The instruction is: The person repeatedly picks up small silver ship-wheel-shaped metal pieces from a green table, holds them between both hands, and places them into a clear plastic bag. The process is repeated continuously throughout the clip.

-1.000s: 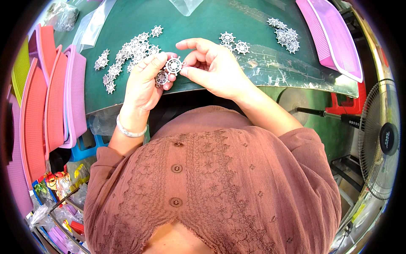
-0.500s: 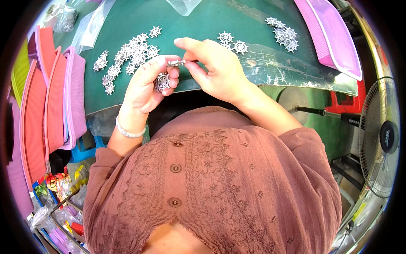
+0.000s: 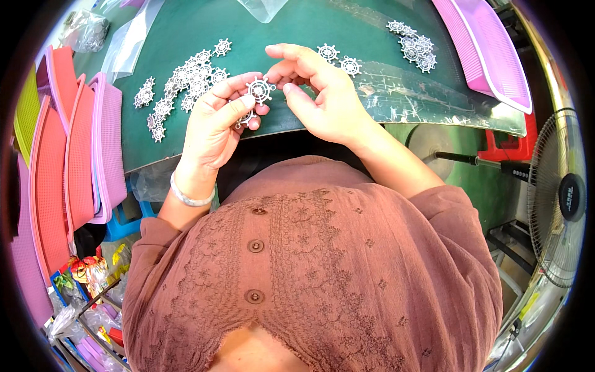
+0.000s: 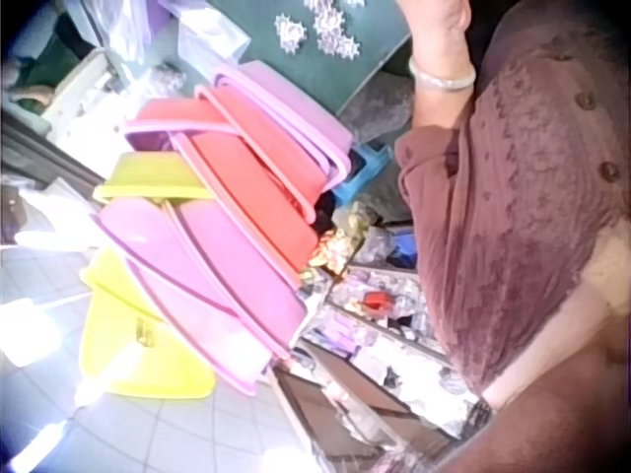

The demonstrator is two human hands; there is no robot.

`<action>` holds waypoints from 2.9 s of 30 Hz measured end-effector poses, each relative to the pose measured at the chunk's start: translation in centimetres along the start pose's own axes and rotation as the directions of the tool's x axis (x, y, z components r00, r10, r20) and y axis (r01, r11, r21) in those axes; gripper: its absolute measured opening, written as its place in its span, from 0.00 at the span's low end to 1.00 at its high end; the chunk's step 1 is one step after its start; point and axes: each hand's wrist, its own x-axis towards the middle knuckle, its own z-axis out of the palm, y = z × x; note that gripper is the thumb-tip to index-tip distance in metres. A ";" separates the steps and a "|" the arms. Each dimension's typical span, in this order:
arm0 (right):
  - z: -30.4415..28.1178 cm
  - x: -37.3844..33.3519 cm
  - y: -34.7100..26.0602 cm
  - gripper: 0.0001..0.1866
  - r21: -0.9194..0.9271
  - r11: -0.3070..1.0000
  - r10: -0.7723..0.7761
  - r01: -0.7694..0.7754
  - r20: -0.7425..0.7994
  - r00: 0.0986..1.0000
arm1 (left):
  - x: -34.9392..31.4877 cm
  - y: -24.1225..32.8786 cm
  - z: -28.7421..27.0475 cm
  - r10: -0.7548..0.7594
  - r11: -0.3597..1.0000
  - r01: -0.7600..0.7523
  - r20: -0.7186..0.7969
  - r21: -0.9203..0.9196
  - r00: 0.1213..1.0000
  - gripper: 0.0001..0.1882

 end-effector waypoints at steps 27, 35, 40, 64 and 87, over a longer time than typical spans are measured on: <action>-1.0 -0.1 0.9 0.22 -0.010 0.997 0.072 -0.072 -0.006 0.997 | 1.0 -0.6 0.4 -0.025 1.000 0.025 0.018 0.003 1.000 0.17; -2.4 0.7 0.1 0.21 -0.245 0.966 -0.083 0.081 0.003 0.997 | 1.6 -0.8 -0.2 -0.122 0.973 0.123 0.019 -0.193 0.992 0.05; -5.6 1.5 0.9 0.19 -0.529 0.848 -0.062 -0.038 -0.169 0.984 | 1.9 -0.5 -0.7 -0.162 0.937 0.156 0.007 -0.312 0.987 0.04; -6.6 2.7 1.3 0.28 -0.649 0.758 0.068 -0.059 -0.011 0.998 | 2.2 -0.5 0.5 -0.153 0.984 0.152 -0.007 -0.093 0.988 0.10; -1.6 1.8 -0.3 0.25 0.022 1.000 0.003 -0.004 0.033 0.999 | 1.7 0.1 1.3 -0.046 0.999 0.049 -0.106 0.024 0.993 0.08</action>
